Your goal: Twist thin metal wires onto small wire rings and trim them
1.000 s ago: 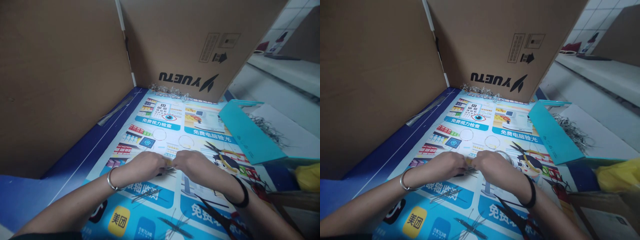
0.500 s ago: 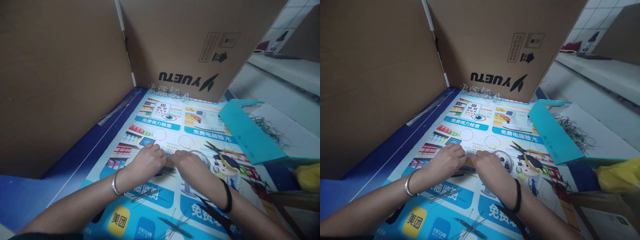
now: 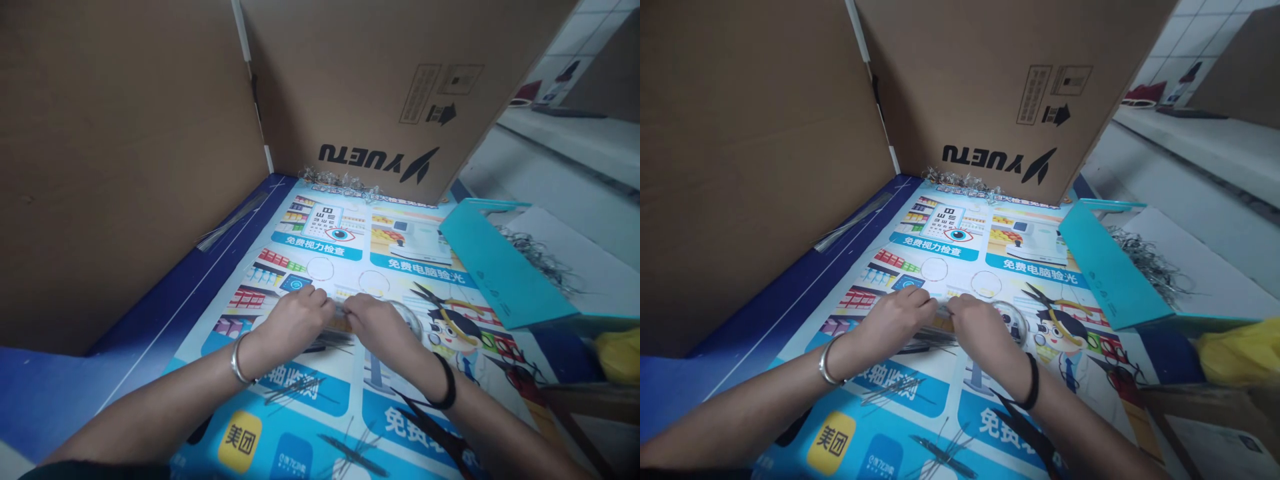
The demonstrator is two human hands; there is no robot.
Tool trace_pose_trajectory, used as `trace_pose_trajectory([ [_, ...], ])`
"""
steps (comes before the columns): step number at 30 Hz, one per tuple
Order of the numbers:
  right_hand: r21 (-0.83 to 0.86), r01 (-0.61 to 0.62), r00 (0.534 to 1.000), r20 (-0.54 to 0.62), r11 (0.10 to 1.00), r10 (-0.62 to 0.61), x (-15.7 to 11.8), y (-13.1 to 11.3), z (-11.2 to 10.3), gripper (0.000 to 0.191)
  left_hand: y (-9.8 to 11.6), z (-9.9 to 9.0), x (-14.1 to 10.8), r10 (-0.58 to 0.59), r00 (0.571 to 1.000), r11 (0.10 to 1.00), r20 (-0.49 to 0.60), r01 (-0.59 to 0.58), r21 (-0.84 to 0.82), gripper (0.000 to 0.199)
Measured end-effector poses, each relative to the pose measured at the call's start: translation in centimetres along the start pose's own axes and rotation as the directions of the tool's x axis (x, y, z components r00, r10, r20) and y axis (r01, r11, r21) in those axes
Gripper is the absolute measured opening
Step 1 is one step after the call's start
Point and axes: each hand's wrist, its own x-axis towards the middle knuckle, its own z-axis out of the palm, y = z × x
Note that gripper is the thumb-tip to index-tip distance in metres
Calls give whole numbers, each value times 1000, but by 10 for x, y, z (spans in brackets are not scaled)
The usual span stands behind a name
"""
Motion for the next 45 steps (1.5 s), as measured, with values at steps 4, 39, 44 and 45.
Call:
trace_pose_trajectory([
  [4,338,-35,994,-88,940,68,2,3,-1,14,-8,5,1,-99,994,982,-53,89,-166,13],
  [39,858,-51,999,48,511,18,2,10,8,14,-14,13,14,-361,862,-51,355,362,-931,11],
  [44,73,213,976,29,974,-215,-6,4,4,17,-51,4,9,-385,891,470,239,412,-780,14],
  [45,-38,243,969,51,969,-241,-8,2,5,17,-58,3,8,-382,893,527,238,422,-738,14],
])
